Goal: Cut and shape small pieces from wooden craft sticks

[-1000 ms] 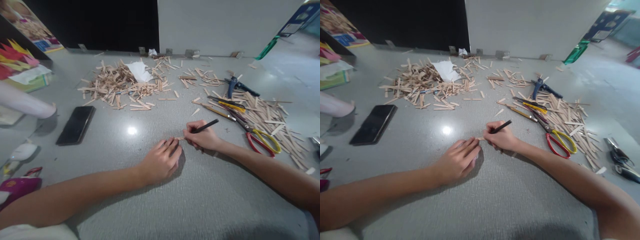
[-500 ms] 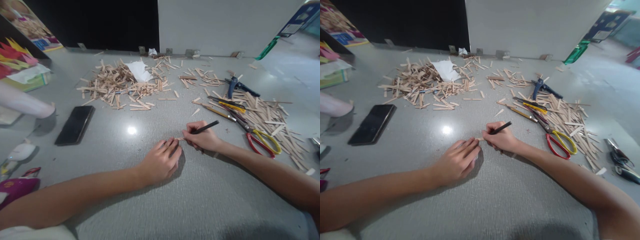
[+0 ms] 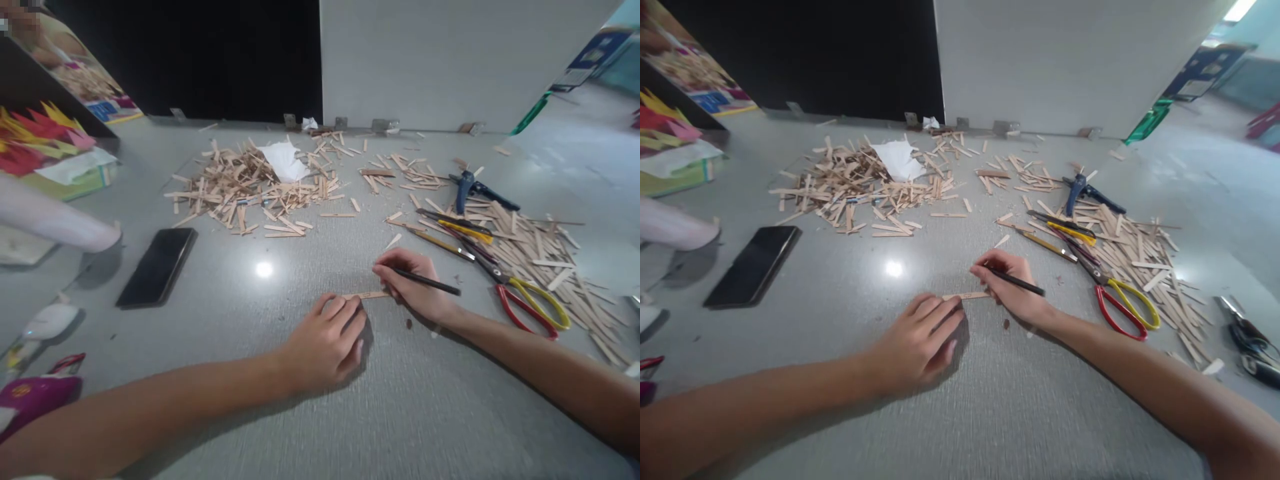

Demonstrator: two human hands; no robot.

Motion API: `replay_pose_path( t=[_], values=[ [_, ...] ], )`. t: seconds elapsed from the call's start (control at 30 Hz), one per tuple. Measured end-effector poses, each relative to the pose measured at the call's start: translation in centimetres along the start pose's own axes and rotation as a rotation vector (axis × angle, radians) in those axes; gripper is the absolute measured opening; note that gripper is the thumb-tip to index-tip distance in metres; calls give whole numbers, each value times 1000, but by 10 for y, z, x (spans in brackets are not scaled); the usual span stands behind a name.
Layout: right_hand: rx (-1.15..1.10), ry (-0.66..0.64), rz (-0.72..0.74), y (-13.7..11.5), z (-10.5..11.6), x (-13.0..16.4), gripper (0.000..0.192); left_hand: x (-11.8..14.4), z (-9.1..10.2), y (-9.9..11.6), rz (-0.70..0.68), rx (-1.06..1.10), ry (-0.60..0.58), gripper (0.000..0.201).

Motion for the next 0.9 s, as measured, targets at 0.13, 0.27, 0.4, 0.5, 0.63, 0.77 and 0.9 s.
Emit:
replay_pose_path(
  t=[0.13, 0.27, 0.4, 0.5, 0.63, 0.77, 0.9],
  values=[
    [56, 131, 47, 2, 12, -1, 57, -1, -2, 0, -28, 92, -56, 35],
    [109, 68, 16, 9, 8, -4, 73, -1, -2, 1, -67, 122, -62, 37],
    [134, 33, 42, 7, 6, -5, 51, 0, -6, -1, -59, 107, -79, 38],
    [168, -8, 71, 4, 3, -5, 37, 1, -8, -5, -22, 92, -92, 38],
    [228, -26, 121, 1, 1, -5, 28, 3, -10, -12, 62, 57, -91, 38],
    [239, -28, 143, 0, 0, -6, 25, 5, -12, -17, 102, 34, -70, 39],
    [257, -10, 143, 0, 2, -7, 24, 6, -15, -20, 132, 34, -86, 40]
  ],
)
Point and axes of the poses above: each hand's wrist, its own x-axis away from the middle knuckle, its own z-axis out of the back of the hand, y = z × x, the point moved 8 cm from there along -x, towards the middle knuckle, and after that the axes turned 7 degrees about z, right-handed, at the moved point
